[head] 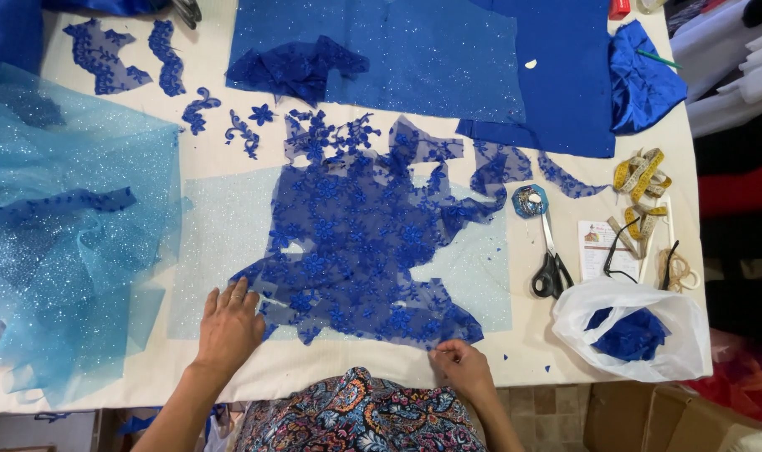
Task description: The person arranges and smooths a piece of blue floral lace fabric on a white table. They also handle a piece of blue glittery fabric and a white plastic bag containing blue scraps, moving them around the workspace.
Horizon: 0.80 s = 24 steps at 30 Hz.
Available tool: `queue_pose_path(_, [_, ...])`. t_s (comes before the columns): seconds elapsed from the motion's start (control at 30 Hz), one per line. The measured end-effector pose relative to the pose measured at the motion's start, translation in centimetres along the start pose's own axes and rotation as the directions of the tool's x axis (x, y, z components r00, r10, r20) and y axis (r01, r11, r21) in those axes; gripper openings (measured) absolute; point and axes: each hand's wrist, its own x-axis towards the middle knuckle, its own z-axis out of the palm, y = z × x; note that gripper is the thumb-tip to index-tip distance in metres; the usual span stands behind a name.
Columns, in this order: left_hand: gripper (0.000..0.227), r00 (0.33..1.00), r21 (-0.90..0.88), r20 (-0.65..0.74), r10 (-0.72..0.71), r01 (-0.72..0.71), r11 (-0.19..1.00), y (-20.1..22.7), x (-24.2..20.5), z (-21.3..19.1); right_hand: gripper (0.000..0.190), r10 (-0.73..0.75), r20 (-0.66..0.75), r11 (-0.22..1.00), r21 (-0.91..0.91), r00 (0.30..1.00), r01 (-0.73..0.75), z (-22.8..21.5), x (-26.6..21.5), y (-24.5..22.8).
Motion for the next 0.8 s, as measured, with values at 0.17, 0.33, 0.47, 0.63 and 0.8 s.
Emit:
queue_pose_path(0.17, [0.048, 0.999, -0.004, 0.053, -0.010, 0.011, 1.000, -0.1, 0.2, -0.4, 0.019, -0.057, -0.025, 0.991, -0.126, 0.998, 0.054, -0.4, 0.6, 1.0])
queue_pose_path(0.33, [0.049, 1.000, -0.027, 0.005, 0.002, -0.002, 1.000, -0.4, -0.1, -0.4, 0.016, -0.018, -0.043, 0.983, -0.184, 0.999, 0.010, -0.7, -0.7, -0.1])
queue_pose_path(0.47, [0.036, 0.990, -0.017, -0.140, 0.032, -0.034, 0.999, -0.1, -0.7, -0.1, 0.007, -0.163, -0.004, 0.983, -0.087, 0.987, 0.162, -0.2, -2.0, -1.7])
queue_pose_path(0.63, [0.013, 0.961, -0.010, -0.190, 0.199, -0.204, 0.979, 3.6, -1.0, -0.6, 0.018, -0.547, 0.086, 0.666, -0.557, 0.832, 0.496, 3.3, 5.7, 3.3])
queue_pose_path(0.8, [0.025, 0.782, -0.045, -0.233, 0.578, -0.603, 0.797, 7.4, 0.1, -0.2, 0.031, -0.866, 0.011, 0.382, -0.632, 0.500, 0.674, 5.8, 9.7, 6.3])
